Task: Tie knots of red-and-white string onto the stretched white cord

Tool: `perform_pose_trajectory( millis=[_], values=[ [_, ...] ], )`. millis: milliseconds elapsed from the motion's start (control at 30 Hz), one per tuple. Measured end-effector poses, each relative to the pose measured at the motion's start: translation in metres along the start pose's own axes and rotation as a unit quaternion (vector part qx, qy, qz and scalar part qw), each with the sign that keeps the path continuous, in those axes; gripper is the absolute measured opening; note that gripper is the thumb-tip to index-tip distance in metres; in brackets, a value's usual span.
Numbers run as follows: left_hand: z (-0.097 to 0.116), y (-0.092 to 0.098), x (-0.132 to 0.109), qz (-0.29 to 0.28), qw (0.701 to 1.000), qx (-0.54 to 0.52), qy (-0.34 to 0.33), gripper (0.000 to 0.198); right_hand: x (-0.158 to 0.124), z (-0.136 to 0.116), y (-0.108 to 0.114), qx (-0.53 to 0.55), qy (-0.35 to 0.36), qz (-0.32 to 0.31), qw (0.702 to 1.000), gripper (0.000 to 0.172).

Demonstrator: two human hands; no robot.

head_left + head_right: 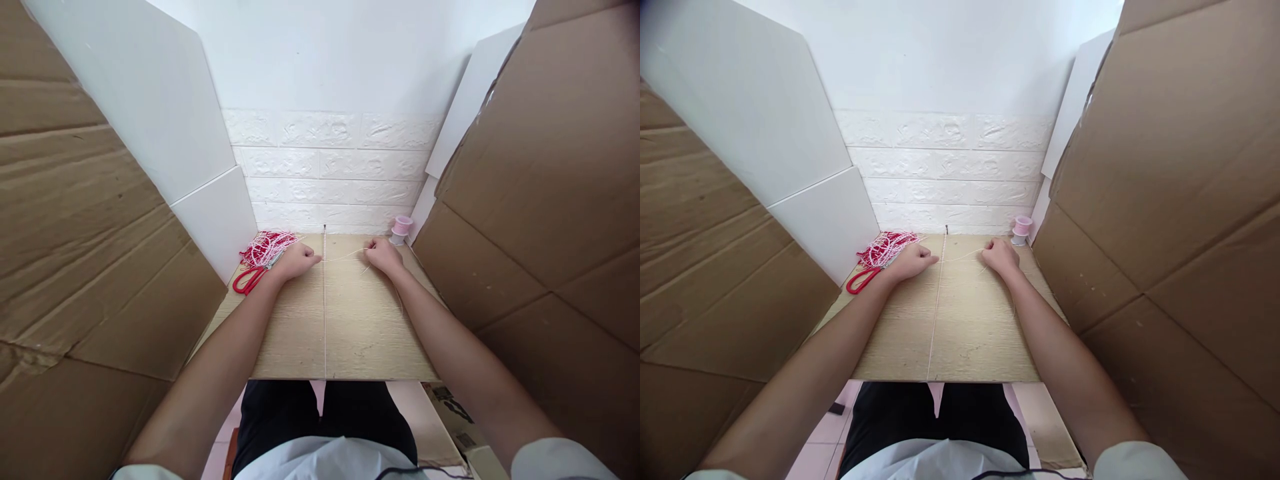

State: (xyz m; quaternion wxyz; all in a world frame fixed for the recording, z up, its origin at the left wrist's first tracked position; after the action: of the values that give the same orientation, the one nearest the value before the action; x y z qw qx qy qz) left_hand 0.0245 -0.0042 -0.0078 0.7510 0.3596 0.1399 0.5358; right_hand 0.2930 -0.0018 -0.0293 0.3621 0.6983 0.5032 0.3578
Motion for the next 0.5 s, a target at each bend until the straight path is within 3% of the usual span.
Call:
perform_pose_trajectory(
  millis=[267,500],
  values=[
    [-0.015,0.001,0.005,-0.012,0.997,0.079,0.007,0.025,0.004,0.003,0.004,0.044,0.063,-0.033,0.997,0.02],
    [-0.022,0.003,0.008,-0.015,0.995,0.1,-0.002,0.016,0.001,0.002,0.005,0.051,0.101,-0.025,0.993,0.018]
  ],
)
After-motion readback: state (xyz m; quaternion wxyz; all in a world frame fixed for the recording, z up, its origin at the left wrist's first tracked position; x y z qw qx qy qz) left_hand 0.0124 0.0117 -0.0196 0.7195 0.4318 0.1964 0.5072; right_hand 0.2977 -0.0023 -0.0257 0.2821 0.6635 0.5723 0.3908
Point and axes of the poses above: each hand's wrist, its own x-axis towards the middle knuckle, its own y-axis out of the back of the hand, z = x × y, the point moved 1 cm from there along x, towards the middle knuckle, and after that the axes turned 3 degrees about -x, right-handed, at the moved point
